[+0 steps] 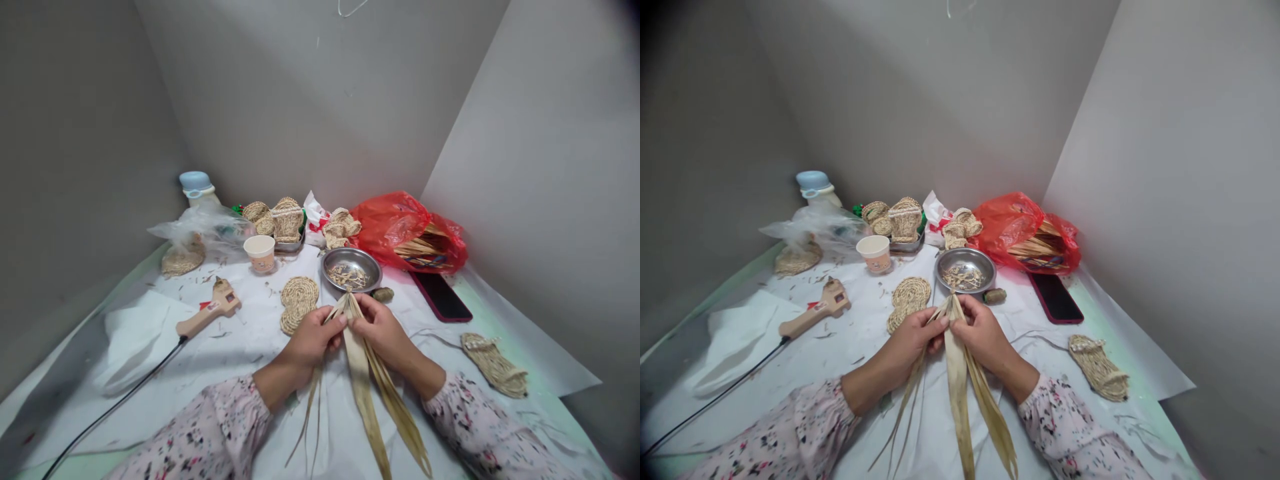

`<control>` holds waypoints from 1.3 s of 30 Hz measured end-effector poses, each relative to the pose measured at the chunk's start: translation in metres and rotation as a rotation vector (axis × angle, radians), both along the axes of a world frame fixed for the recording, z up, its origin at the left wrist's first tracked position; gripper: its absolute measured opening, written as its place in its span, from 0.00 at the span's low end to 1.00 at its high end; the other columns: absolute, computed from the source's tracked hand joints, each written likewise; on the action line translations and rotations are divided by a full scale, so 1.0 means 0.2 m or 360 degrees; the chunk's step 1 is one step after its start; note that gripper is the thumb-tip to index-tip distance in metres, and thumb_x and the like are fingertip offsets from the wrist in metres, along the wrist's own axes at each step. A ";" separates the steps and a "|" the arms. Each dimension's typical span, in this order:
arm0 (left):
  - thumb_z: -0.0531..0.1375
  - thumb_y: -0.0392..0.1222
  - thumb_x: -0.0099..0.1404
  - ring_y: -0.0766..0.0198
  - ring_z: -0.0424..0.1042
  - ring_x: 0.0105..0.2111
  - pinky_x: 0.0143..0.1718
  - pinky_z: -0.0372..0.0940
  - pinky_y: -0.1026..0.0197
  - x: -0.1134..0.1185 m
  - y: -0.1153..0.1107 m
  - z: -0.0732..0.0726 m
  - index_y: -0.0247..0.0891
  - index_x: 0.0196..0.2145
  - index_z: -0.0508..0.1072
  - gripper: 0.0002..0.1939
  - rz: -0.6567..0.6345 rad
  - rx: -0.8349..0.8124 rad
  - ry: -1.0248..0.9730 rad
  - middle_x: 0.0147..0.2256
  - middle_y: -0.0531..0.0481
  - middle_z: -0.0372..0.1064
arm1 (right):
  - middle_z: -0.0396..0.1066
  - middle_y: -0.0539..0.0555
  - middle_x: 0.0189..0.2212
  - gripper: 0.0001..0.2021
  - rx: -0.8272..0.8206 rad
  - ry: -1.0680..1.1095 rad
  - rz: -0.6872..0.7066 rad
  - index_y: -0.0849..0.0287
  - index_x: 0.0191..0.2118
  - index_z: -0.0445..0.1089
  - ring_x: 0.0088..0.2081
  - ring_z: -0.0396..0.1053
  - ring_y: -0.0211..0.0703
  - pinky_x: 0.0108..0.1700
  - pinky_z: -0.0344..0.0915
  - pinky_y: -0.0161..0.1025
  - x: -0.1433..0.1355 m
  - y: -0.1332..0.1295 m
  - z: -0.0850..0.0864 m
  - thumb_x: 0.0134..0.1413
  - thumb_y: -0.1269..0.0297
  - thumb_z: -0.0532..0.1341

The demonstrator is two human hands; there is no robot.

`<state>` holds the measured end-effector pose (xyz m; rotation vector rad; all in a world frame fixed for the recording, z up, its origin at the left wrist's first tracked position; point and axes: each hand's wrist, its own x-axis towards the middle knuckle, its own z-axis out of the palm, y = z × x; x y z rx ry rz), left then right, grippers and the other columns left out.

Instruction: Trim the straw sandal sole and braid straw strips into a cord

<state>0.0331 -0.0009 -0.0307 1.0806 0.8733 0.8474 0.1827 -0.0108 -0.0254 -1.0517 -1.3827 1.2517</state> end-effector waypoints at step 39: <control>0.61 0.51 0.56 0.74 0.51 0.15 0.19 0.45 0.68 0.01 0.00 -0.04 0.36 0.26 0.64 0.16 -0.0059 -0.0121 -0.0107 0.14 0.59 0.55 | 0.69 0.49 0.28 0.11 -0.0218 0.0100 0.0015 0.58 0.38 0.67 0.27 0.68 0.40 0.30 0.65 0.37 -0.01 0.00 -0.03 0.43 0.71 0.59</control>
